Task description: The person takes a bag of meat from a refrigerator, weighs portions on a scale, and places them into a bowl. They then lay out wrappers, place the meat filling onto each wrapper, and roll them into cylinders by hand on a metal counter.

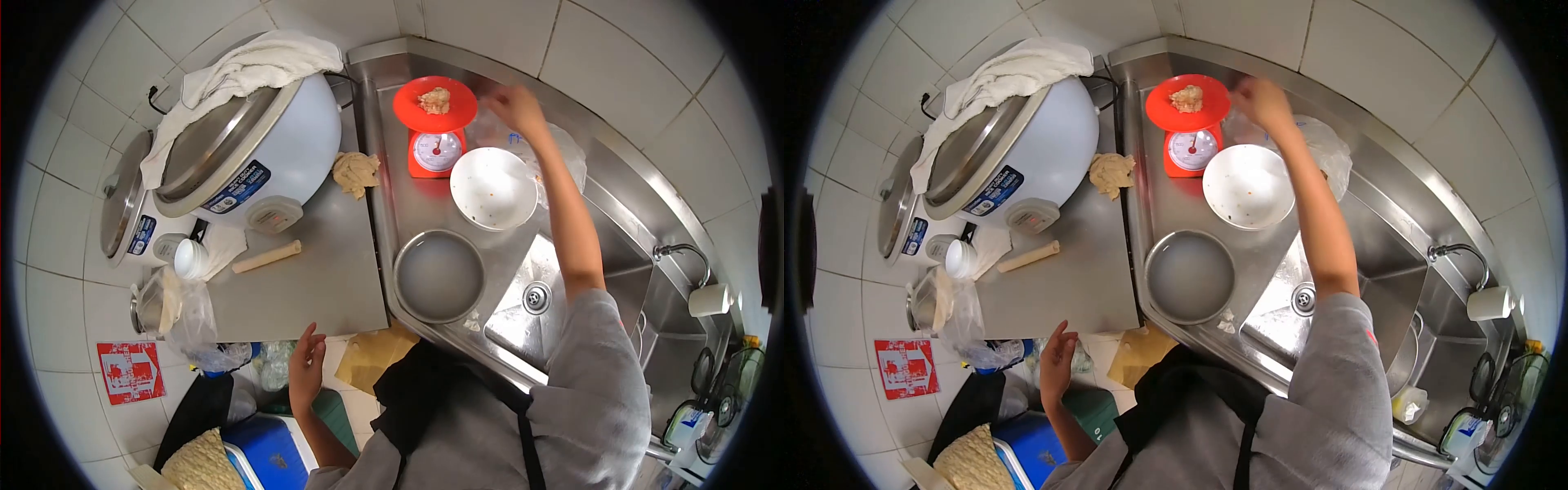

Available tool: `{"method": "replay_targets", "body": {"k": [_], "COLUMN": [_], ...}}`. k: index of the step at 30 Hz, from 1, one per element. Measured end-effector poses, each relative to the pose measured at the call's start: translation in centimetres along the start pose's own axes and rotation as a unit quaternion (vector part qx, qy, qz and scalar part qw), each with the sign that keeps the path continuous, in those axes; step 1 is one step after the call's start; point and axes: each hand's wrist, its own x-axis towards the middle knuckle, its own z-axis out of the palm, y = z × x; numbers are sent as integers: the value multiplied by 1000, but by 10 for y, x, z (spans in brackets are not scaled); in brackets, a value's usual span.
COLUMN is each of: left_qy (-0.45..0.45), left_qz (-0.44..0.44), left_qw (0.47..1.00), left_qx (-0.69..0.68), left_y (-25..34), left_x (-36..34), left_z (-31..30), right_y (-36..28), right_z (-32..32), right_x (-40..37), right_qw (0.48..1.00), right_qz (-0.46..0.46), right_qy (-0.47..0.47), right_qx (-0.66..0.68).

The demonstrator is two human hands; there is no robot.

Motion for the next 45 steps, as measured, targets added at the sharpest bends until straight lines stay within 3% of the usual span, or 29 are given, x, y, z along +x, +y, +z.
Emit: {"method": "replay_targets", "body": {"k": [2,5,8,15,19,21,28,34,40,42,45], "left_qy": [-4,-17,-20,-23,-20,-12,-2,-6,5,10,14], "left_qz": [9,-18,6,8,-4,-7,-30,-58,-64,-62,-68], "left_qw": [1000,1000,999,999,999,1000,999,998,998,998,997], "left_qx": [11,4,34,23,31,28,32,32,15,18,36], "left_y": [-6,-2,-6,-4,-15,-18,-21,-25,-33,-32,-35], "left_x": [0,0,3,-1,-11,-15,-29,-37,-45,-48,-53], "left_z": [1,3,4,11,9,8,9,6,7,7,6], "right_y": [42,101,116,139,162,174,177,165,156,161,155], "right_z": [-8,11,20,49,60,63,82,89,85,83,83], "right_x": [-48,-126,-150,-150,-151,-147,-153,-164,-165,-162,-166], "right_qw": [994,980,979,963,978,973,976,959,957,955,958], "right_qz": [93,197,181,194,109,52,104,36,47,127,178], "right_qy": [-43,-17,37,129,129,50,123,88,90,1,36], "right_qx": [-49,-2,-85,-135,-119,-217,-148,-267,-271,-270,-221]}}
